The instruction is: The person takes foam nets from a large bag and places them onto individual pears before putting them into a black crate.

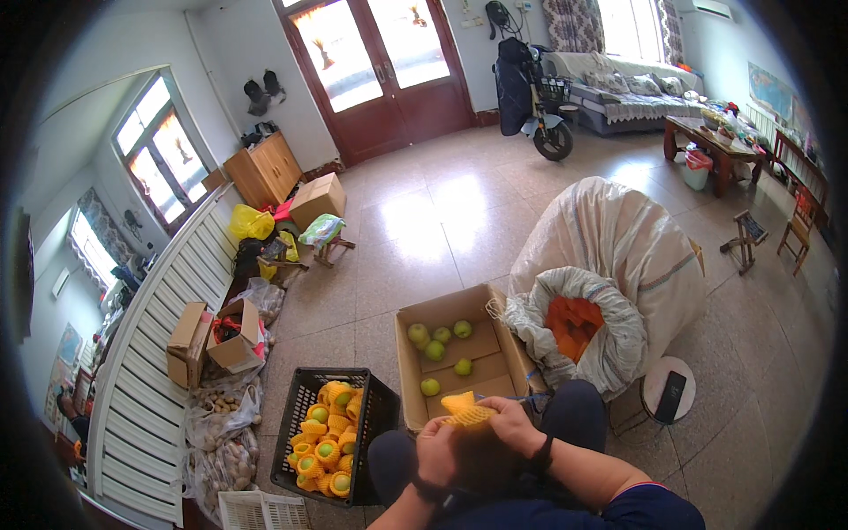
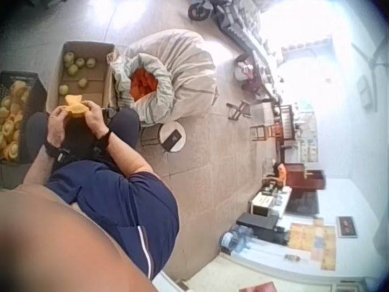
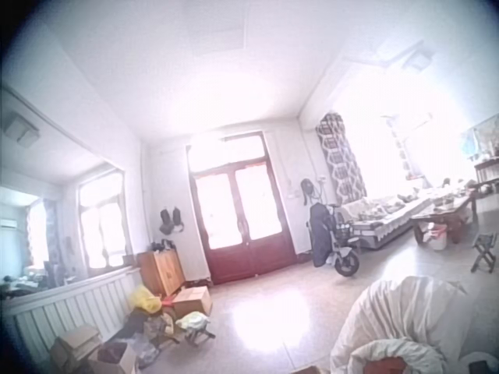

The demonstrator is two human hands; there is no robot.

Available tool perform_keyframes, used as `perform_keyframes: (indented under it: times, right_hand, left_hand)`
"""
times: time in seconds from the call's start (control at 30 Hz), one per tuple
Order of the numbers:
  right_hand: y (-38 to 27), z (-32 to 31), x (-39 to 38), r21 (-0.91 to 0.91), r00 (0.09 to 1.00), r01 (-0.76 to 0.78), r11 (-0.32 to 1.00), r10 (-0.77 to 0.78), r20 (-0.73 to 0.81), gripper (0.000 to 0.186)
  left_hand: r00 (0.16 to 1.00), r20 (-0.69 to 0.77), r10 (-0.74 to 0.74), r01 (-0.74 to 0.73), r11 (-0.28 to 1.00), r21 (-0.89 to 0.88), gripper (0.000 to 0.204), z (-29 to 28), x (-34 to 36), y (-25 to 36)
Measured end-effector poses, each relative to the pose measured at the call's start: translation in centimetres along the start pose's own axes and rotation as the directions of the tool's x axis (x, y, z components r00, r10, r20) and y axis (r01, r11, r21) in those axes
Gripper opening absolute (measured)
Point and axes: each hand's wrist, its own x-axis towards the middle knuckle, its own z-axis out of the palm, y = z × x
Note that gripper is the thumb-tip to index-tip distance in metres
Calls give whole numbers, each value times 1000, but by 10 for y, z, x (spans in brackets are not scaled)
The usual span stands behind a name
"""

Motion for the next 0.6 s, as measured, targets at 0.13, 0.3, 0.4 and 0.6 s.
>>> perform_keyframes:
  times: [0.13, 0.3, 0.4, 0.6]
  right_hand:
    - [-1, -4, -3, 60, 988, -131, 990, 126, 84, 28]
    - [7, -14, 11, 62, 989, 10, 998, -19, 149, 25]
    - [-7, -11, 12, 172, 978, -129, 977, 97, 182, 25]
    - [-17, -4, 5, 325, 964, -192, 926, 115, 239, 21]
  left_hand:
    - [1000, 1, -15, 15, 1000, 22, 12, -3, -8, 7]
    - [988, 129, -90, 109, 983, -149, 15, 11, 4, 24]
    - [897, 365, 249, -418, 746, 519, 26, 5, 3, 39]
    - [980, 196, -44, 91, 967, -237, 24, 5, -3, 36]
